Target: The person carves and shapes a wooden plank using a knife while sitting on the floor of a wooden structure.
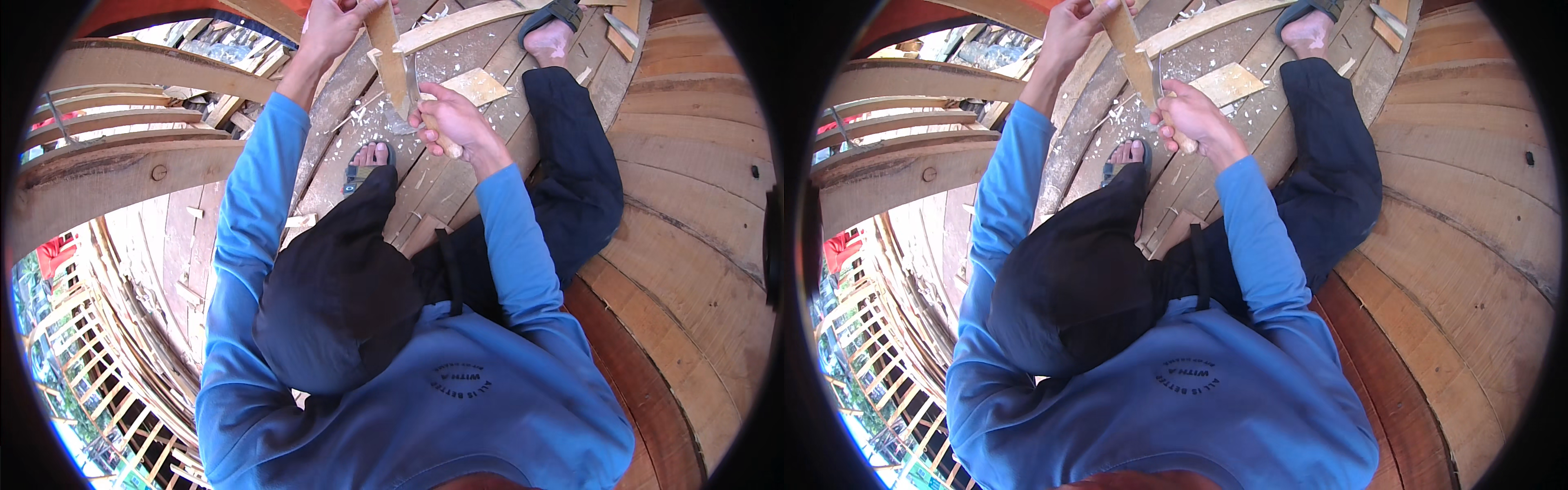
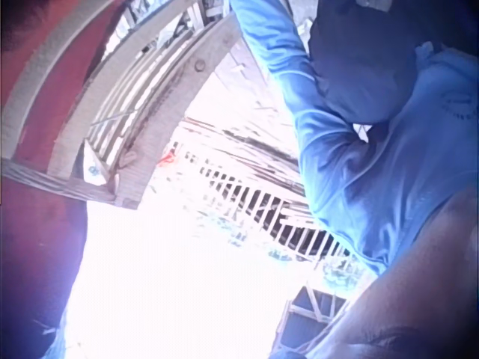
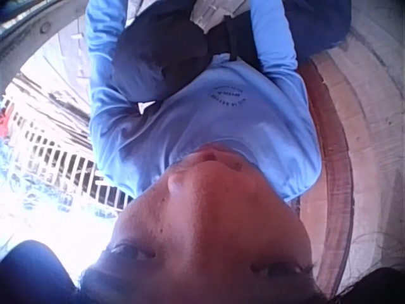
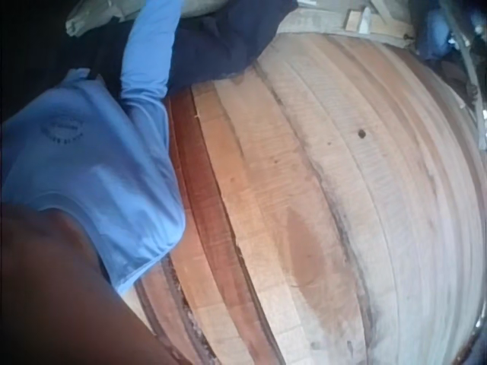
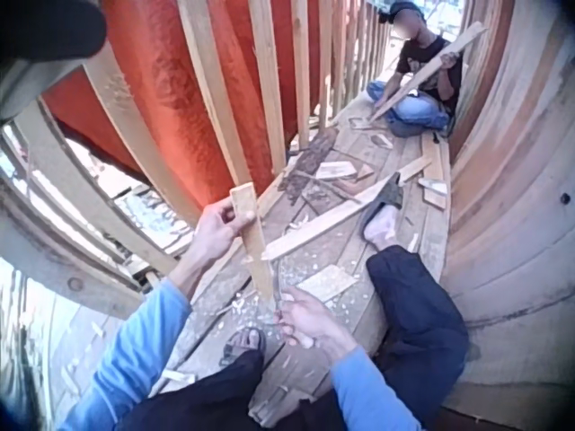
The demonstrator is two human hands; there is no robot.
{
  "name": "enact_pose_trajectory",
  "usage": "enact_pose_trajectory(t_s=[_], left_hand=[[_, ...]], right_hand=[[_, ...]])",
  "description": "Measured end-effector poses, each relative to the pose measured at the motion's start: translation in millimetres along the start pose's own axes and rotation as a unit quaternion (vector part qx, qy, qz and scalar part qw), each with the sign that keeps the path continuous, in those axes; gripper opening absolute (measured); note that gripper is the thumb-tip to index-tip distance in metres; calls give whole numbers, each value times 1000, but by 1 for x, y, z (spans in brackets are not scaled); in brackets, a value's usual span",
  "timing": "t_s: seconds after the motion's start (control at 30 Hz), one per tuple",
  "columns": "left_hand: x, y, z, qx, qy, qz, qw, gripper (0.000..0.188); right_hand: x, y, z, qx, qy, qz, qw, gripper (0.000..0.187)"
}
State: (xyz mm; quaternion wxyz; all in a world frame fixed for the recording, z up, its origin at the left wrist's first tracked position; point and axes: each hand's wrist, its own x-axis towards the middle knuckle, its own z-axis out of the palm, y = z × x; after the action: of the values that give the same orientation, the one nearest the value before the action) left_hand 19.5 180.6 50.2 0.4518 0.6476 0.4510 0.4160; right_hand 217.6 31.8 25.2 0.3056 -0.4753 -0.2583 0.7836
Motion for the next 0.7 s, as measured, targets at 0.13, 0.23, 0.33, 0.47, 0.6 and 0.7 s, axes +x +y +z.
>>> enact_pose_trajectory(t_s=[0.13, 0.23, 0.33, 0.47, 0.6, 0.7], left_hand=[[-4, 2, 0, 0, 0, 0, 1000, 28], [-9, 1, -3, -3, 1, 1, 1000, 29], [-10, 3, -2, 4, 2, 4, 1000, 30], [-12, 8, 2, 18, 10, -3, 1000, 30], [-10, 7, 2, 4, 3, -6, 1000, 30], [-10, 7, 2, -1, 2, -1, 1000, 30]], right_hand=[[0, 3, 1, -9, 6, 11, 1000, 67], [-1, 4, 4, -10, 4, 13, 1000, 67], [-2, 3, 3, -7, 3, 14, 1000, 68], [-3, 3, 0, -7, -3, 11, 1000, 69], [-4, 2, 0, -5, -7, 10, 1000, 69], [-4, 3, -1, -8, -7, 10, 1000, 69]])
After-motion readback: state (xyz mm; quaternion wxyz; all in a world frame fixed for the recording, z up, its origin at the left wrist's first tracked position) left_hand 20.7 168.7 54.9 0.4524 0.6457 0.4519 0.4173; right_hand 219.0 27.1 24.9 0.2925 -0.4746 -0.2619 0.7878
